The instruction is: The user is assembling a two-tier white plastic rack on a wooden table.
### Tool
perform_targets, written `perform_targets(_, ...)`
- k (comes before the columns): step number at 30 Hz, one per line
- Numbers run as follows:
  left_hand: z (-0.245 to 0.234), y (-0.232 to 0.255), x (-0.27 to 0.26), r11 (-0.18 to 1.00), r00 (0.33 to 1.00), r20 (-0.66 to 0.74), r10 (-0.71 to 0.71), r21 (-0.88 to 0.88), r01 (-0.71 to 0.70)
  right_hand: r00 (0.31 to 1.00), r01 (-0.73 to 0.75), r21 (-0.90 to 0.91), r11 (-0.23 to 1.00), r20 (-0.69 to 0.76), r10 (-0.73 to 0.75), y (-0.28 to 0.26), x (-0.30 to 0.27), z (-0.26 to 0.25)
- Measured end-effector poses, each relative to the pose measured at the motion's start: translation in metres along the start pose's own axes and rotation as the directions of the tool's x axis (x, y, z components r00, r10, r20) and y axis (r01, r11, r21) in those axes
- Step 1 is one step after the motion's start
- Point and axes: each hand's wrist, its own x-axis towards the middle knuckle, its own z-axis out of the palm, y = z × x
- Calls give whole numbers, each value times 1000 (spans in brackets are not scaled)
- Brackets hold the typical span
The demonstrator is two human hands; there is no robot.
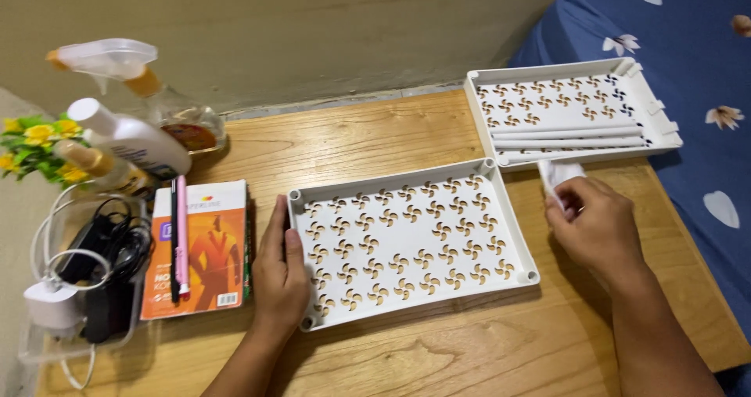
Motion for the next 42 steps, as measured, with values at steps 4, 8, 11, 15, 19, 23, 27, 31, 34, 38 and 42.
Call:
perform_targets(4, 2, -5, 1, 1000, 1000, -30, 7, -11, -7, 945, 248, 108, 963, -247, -215, -16, -21, 13)
perform_targets(8, -2, -1, 3, 999, 999, -1, -38, -35, 38, 909, 417, 83, 905, -71, -412, -40, -34, 28)
perform_targets(11, -4, -3, 3, 997, 999, 1, -45, -63, 45, 883, 415, 201, 887, 147, -447, -76, -36, 23)
perform_targets(15, -4, -4, 4, 999, 1000, -7, -29, -28, 29, 818, 483, 197, 853, 244, -520, -84, -35, 26)
perform_targets(19, -4, -10, 8, 1000, 1000, 2, -28, 4, 28, 734, 536, -81, 840, 537, -416, -89, -25, 39)
perform_targets(23, 0, -19, 8, 994, 998, 7, 60, 96, -61, 500, 633, -39, 773, 783, -370, -127, -25, 40)
perform_targets(27, -2, -13, 9, 991, 998, 47, 49, 124, -54, 398, 672, -74, 737, 875, -275, -175, -31, 44)
perform_targets(31, -1, -13, 8, 988, 996, 34, 86, 126, -89, 372, 663, -5, 749, 870, -323, -212, -30, 66)
perform_targets(34, -1, -15, 8, 988, 995, 23, 100, 117, -102, 356, 668, 70, 741, 844, -401, -230, -28, 91)
perform_targets(38, -2, -16, 9, 982, 992, 20, 125, 140, -127, 385, 702, 171, 691, 725, -571, -235, -27, 114)
perform_targets(42, -1, -18, 10, 970, 990, 37, 137, 197, -142, 458, 654, 142, 743, 708, -538, -227, -24, 107)
